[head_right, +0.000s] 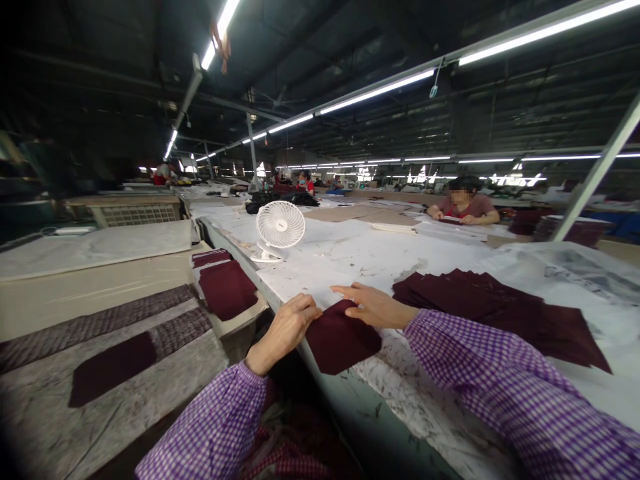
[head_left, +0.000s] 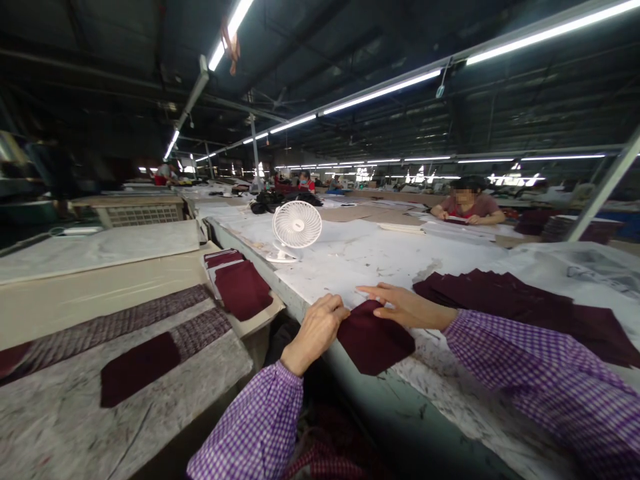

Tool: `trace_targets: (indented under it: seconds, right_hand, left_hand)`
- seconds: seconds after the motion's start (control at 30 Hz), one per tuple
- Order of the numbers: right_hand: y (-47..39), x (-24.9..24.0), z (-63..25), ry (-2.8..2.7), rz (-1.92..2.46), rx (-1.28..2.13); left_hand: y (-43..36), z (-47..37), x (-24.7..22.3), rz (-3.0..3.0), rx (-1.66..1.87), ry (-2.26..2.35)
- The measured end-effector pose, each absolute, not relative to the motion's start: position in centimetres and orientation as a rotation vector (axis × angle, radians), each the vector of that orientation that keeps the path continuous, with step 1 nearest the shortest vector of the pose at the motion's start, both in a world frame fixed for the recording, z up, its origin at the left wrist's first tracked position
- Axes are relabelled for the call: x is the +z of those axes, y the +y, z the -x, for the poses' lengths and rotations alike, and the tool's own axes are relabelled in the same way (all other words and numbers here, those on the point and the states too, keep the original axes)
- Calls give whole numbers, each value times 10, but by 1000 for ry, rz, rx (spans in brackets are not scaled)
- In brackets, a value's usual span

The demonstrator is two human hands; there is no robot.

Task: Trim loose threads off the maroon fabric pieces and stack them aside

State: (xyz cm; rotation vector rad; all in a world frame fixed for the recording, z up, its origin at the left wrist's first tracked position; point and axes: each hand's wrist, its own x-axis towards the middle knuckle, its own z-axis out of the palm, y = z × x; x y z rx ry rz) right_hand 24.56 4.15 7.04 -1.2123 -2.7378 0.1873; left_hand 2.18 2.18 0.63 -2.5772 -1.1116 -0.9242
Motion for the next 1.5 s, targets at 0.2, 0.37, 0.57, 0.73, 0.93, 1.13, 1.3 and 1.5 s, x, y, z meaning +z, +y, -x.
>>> trace_targets:
  seconds: [0.2, 0.37, 0.57, 0.73, 0.93, 1.13, 1.3, 1.5]
  right_hand:
    - [59, 50, -255, -2394, 1433, 502]
    - [64, 47, -257, -2394, 1540, 415]
    - [53, 48, -249, -2444, 1217, -31]
    - [45, 34, -238, -2564, 1139, -59]
    - [45, 25, -240, -2519, 1168, -74]
    - [44, 25, -240, -2536, 1145, -75]
    - [43, 27, -240, -2572, 1088, -85]
    - [40, 34, -238, -2678, 1070, -126]
  left_hand:
    - [23, -26, 7, 2565, -899, -1159]
    - [32, -41, 14, 2587, -834, -1205]
    - [43, -64, 22, 2622, -723, -1241]
    - [50, -50, 23, 2807, -963, -1269]
    - [44, -30, 23, 2708, -1199, -1542]
    - [35, -45, 15, 2532, -1247, -1709]
    - [34, -44, 8, 2523, -1258, -1626]
    - [34, -39, 6, 2569, -1199, -1517]
